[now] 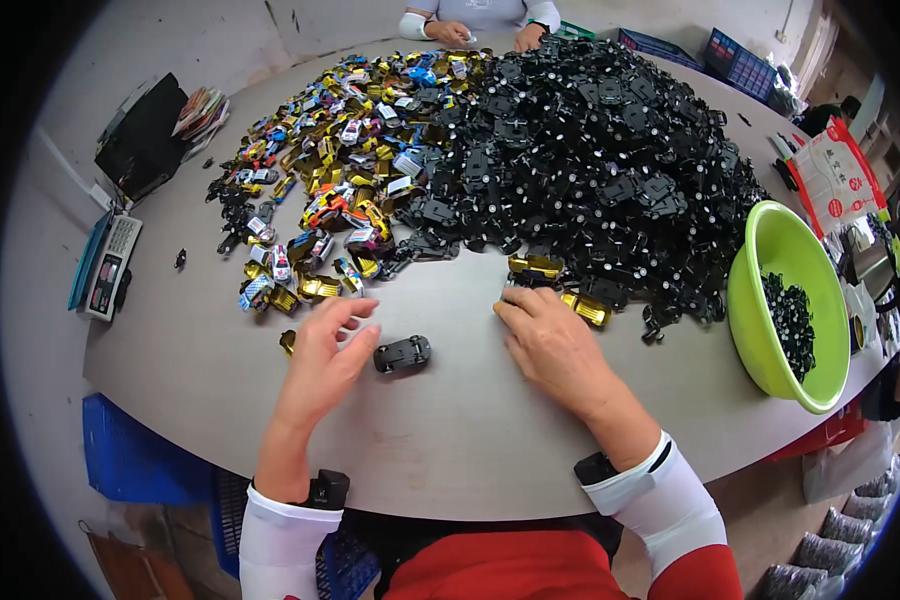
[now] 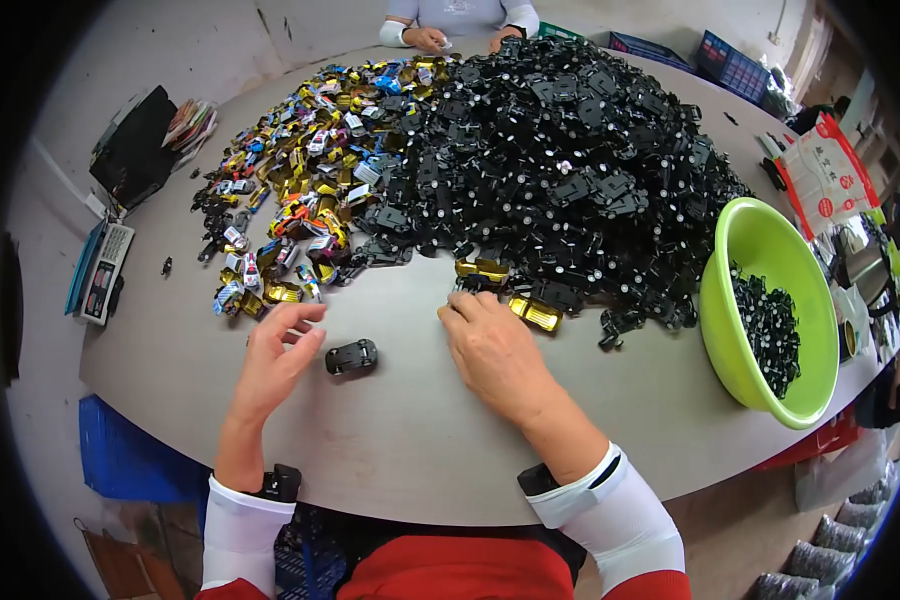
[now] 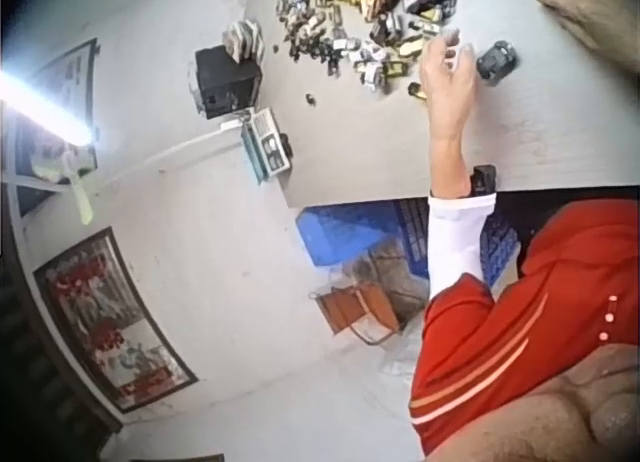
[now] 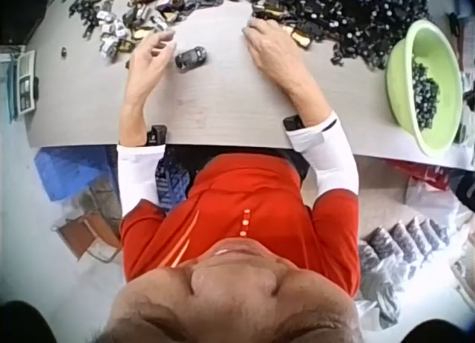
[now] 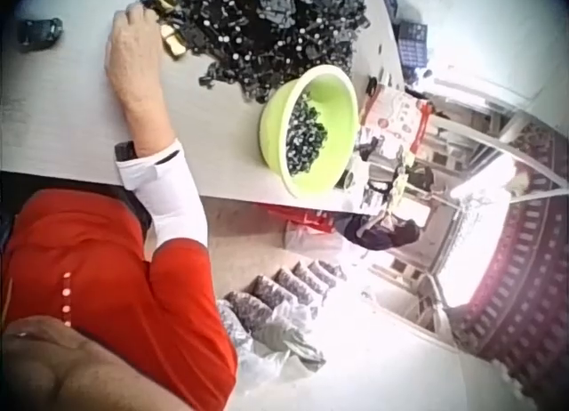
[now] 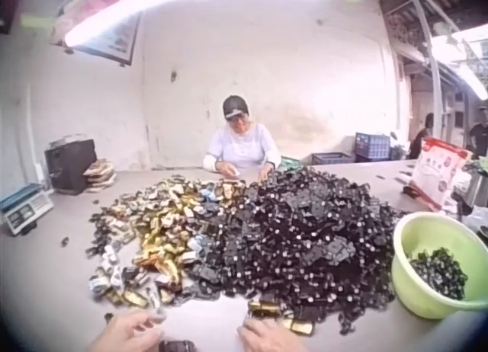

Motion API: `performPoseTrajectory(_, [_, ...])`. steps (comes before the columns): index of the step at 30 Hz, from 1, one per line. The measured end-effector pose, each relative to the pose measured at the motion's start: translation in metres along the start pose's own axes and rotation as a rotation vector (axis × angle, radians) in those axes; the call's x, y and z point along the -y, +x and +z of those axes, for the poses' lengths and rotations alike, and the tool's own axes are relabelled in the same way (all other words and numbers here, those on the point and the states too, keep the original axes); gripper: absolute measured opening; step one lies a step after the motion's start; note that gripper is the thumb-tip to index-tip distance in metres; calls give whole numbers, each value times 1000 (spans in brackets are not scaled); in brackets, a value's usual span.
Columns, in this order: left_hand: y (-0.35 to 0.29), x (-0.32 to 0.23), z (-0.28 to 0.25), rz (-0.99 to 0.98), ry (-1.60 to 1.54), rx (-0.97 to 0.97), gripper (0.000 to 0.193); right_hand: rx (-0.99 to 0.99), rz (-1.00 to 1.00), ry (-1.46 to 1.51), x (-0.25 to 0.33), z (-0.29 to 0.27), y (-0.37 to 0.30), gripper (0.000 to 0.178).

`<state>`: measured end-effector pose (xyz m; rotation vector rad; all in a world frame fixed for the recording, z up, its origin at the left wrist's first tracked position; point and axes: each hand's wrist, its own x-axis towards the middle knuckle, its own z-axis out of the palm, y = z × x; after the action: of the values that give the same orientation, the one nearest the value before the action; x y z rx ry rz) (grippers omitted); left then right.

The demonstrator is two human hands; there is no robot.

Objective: Assembling various components of small plastic toy cars at a workstation.

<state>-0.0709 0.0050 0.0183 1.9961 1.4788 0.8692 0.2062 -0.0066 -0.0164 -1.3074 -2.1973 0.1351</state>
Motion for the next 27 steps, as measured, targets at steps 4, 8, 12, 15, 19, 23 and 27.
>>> performPoseTrajectory(4, [5, -14, 24, 63, -124, 82, 28, -25, -66, 186, 9, 3, -2, 24])
performPoseTrajectory(8, [10, -29, 52, 224, 146, 106, 31, -158, -28, 241, 8, -5, 7, 22])
performPoseTrajectory(12, [21, -47, 81, 246, 356, 90, 39, -275, -24, -38, -11, 1, 15, 24])
performPoseTrajectory(15, [31, -56, 95, 173, 515, 148, 39, -240, -38, -116, -22, 12, 22, 25])
performPoseTrajectory(19, [38, -57, 103, 126, 536, 151, 41, -183, -109, -240, -26, 19, 29, 26])
performPoseTrajectory(23, [35, -51, 104, 93, 422, 110, 43, -252, 55, 30, -15, 3, 23, 20])
performPoseTrajectory(27, [31, -44, 101, 63, 77, 50, 40, 25, 562, 823, -12, -15, 13, 23])
